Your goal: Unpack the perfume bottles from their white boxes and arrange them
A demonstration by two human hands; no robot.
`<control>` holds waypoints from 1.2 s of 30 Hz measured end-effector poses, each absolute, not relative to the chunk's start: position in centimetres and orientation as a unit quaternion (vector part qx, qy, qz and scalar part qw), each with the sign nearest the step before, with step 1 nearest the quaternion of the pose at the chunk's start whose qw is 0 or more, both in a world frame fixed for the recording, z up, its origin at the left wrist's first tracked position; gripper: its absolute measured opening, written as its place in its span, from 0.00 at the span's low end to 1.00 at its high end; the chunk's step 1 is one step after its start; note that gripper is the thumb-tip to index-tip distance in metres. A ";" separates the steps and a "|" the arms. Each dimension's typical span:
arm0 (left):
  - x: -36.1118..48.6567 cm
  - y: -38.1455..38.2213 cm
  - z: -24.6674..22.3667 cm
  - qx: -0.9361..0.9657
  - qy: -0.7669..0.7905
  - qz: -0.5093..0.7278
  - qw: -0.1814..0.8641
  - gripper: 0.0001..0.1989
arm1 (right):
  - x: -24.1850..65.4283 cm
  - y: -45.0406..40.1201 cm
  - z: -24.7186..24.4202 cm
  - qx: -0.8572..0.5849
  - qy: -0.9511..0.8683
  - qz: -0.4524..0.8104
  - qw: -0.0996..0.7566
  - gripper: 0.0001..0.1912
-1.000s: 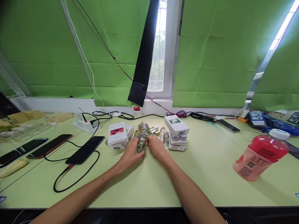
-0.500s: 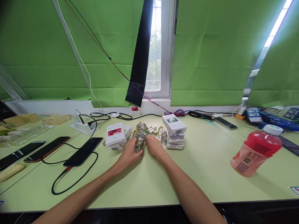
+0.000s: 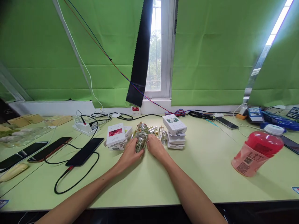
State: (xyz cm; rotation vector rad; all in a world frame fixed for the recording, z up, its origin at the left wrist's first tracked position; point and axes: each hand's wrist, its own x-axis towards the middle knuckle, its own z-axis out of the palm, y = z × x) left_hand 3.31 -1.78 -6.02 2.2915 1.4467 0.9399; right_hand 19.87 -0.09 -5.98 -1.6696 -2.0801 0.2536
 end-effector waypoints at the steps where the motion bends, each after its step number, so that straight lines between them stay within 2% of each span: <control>1: 3.3 -1.8 -6.0 0.791 0.499 0.325 0.138 0.07 | 19.9 -0.1 -6.0 -0.607 -0.755 0.092 0.232 0.07; 23: 3.4 -2.1 -5.6 0.791 0.492 0.330 0.155 0.08 | 19.9 0.4 -5.7 -0.595 -0.729 0.120 0.315 0.06; 30: 3.3 -2.0 -5.7 0.792 0.490 0.331 0.151 0.08 | 19.8 0.3 -5.5 -0.574 -0.718 0.138 0.370 0.09; 36: 3.3 -1.7 -6.0 0.797 0.485 0.331 0.140 0.08 | 19.8 0.4 -5.7 -0.527 -0.742 0.104 0.401 0.11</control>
